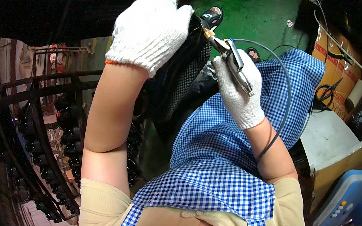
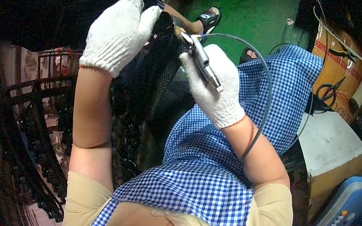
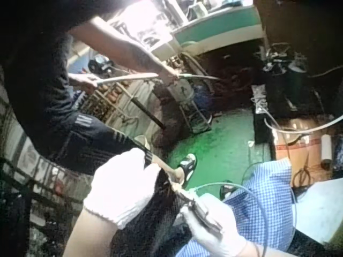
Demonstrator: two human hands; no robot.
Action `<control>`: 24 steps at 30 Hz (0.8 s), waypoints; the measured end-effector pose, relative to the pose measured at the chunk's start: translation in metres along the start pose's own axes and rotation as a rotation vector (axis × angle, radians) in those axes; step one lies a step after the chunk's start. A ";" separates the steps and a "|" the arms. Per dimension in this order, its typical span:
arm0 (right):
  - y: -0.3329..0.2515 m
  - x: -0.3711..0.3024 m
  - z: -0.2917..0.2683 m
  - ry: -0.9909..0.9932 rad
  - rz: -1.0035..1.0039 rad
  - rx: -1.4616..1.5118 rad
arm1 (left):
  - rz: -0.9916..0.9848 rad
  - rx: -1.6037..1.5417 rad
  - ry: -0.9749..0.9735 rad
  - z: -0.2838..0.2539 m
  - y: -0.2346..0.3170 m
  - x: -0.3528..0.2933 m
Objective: Applying adhesive to the edge of a shoe sole using a hand-held applicator tool.
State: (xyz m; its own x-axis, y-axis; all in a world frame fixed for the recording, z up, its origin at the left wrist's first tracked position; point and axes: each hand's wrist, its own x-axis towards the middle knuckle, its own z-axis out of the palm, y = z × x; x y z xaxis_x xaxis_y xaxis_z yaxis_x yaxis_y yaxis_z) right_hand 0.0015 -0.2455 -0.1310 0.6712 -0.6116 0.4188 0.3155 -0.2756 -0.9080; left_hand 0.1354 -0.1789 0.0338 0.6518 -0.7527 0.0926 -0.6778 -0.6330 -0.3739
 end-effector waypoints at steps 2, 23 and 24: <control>0.000 -0.005 0.003 0.003 -0.011 -0.003 | -0.035 0.009 -0.020 0.002 -0.002 0.003; -0.032 -0.051 -0.041 -0.521 0.022 -0.018 | -0.238 -1.028 -0.131 0.046 -0.029 -0.246; -0.034 -0.053 -0.046 -0.526 0.022 -0.033 | -0.172 -1.033 -0.113 0.045 -0.029 -0.244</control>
State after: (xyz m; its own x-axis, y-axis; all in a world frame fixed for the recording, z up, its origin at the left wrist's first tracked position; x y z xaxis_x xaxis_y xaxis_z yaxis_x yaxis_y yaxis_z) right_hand -0.0754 -0.2376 -0.1230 0.9260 -0.1651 0.3394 0.2820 -0.2949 -0.9130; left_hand 0.0110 0.0312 -0.0200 0.7584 -0.6507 -0.0371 -0.4989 -0.6163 0.6093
